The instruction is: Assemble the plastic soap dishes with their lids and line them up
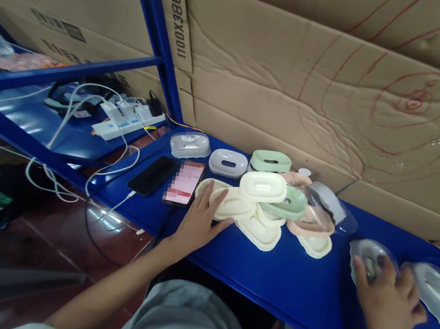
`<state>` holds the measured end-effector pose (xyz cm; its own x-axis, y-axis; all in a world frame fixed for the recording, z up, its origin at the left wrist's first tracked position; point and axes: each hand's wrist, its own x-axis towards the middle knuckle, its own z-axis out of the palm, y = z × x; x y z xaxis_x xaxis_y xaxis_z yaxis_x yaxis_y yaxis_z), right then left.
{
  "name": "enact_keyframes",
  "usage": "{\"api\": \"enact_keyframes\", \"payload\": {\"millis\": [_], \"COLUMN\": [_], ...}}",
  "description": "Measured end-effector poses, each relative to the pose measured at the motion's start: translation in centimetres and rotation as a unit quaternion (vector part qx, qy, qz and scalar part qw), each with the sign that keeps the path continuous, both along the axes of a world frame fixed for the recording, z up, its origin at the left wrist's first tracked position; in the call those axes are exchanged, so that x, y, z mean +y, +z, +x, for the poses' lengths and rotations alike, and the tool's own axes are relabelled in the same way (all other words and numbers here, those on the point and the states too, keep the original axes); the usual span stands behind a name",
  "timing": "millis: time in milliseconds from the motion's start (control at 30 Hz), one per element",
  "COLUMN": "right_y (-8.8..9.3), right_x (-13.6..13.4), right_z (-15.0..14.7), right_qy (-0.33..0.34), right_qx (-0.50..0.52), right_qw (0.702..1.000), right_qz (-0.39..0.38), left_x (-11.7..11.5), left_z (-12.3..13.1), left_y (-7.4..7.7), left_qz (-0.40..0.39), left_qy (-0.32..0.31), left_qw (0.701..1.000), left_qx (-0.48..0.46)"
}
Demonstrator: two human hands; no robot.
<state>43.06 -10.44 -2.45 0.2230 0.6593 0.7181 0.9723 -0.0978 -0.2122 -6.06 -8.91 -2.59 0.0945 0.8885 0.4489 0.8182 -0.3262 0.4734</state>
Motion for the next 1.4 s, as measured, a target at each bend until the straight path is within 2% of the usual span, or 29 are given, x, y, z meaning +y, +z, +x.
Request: {"api": "enact_keyframes", "payload": {"millis": [100, 200, 333, 367, 433, 467, 500, 567, 633, 667, 700, 767, 833, 900, 967, 1000, 1100, 1167, 1233, 1300, 1333, 1400], "right_y": [-1.8, -1.0, 1.3, 1.6, 2.0, 2.1, 2.0, 1.8, 1.6, 1.6, 1.7, 2.4, 3.7, 5.6, 7.6, 8.4, 9.8, 9.9, 9.8, 9.6, 9.6, 9.3], "right_x": [-1.8, -3.0, -5.1, -5.8, -7.1, -7.8, -8.3, -9.2, -9.7, -9.7, -9.5, -8.5, -6.5, -3.3, 0.9, 3.3, 9.9, 12.2, 11.9, 9.1, 7.0, 2.7], "right_z": [1.3, -0.4, -5.4, -7.1, -10.6, -12.5, -14.4, -18.2, -21.3, -22.5, -23.3, -23.8, -23.1, -21.9, -20.4, -19.7, -17.9, -17.4, -17.8, -19.2, -20.2, -22.3], "right_qy": [-0.006, 0.003, -0.040, -0.034, 0.029, 0.085, 0.155, 0.311, 0.432, 0.466, 0.488, 0.509, 0.509, 0.471, 0.405, 0.382, 0.374, 0.363, 0.355, 0.392, 0.436, 0.542], "right_qx": [0.027, 0.090, 0.239, 0.253, 0.241, 0.227, 0.207, 0.159, 0.128, 0.127, 0.134, 0.160, 0.172, 0.145, 0.069, 0.036, -0.042, -0.063, -0.068, -0.062, -0.052, -0.055], "right_qw": [0.999, 0.996, 0.970, 0.966, 0.968, 0.968, 0.965, 0.937, 0.890, 0.871, 0.856, 0.837, 0.835, 0.865, 0.908, 0.920, 0.923, 0.925, 0.929, 0.915, 0.894, 0.822], "right_qz": [-0.031, -0.026, 0.016, 0.041, 0.069, 0.063, 0.042, -0.020, -0.071, -0.091, -0.107, -0.126, -0.121, -0.096, -0.081, -0.072, -0.083, -0.092, -0.081, -0.075, -0.093, -0.163], "left_x": [0.1, -0.3, -2.0, -2.7, -4.3, -5.1, -5.9, -7.1, -7.9, -8.1, -8.2, -8.2, -8.0, -7.7, -7.5, -7.4, -7.4, -7.3, -7.2, -7.0, -6.8, -6.4], "left_z": [0.0, -0.2, -0.4, -0.3, 0.4, 0.9, 1.5, 2.8, 3.7, 3.9, 3.9, 3.7, 3.4, 3.1, 3.1, 3.2, 3.5, 3.6, 3.5, 3.3, 3.3, 3.4], "left_y": [0.0, 0.3, 1.3, 1.7, 2.3, 2.5, 2.7, 2.6, 2.3, 2.1, 1.8, 1.2, 0.6, 0.1, -0.3, -0.5, -0.7, -0.6, -0.3, 0.5, 1.0, 2.1], "left_qz": [0.004, -0.003, -0.002, -0.003, -0.033, -0.067, -0.110, -0.192, -0.237, -0.246, -0.247, -0.236, -0.221, -0.217, -0.222, -0.225, -0.222, -0.215, -0.195, -0.161, -0.144, -0.120], "left_qy": [-0.001, -0.005, -0.018, -0.033, -0.101, -0.155, -0.217, -0.326, -0.374, -0.375, -0.364, -0.340, -0.326, -0.318, -0.310, -0.309, -0.309, -0.305, -0.288, -0.245, -0.222, -0.195], "left_qw": [1.000, 1.000, 0.999, 0.996, 0.980, 0.957, 0.919, 0.812, 0.720, 0.693, 0.678, 0.674, 0.684, 0.691, 0.696, 0.700, 0.711, 0.711, 0.716, 0.734, 0.744, 0.754], "left_qx": [-0.004, -0.006, -0.051, -0.079, -0.171, -0.236, -0.310, -0.444, -0.535, -0.565, -0.588, -0.612, -0.614, -0.613, -0.608, -0.603, -0.592, -0.596, -0.605, -0.613, -0.614, -0.615]}}
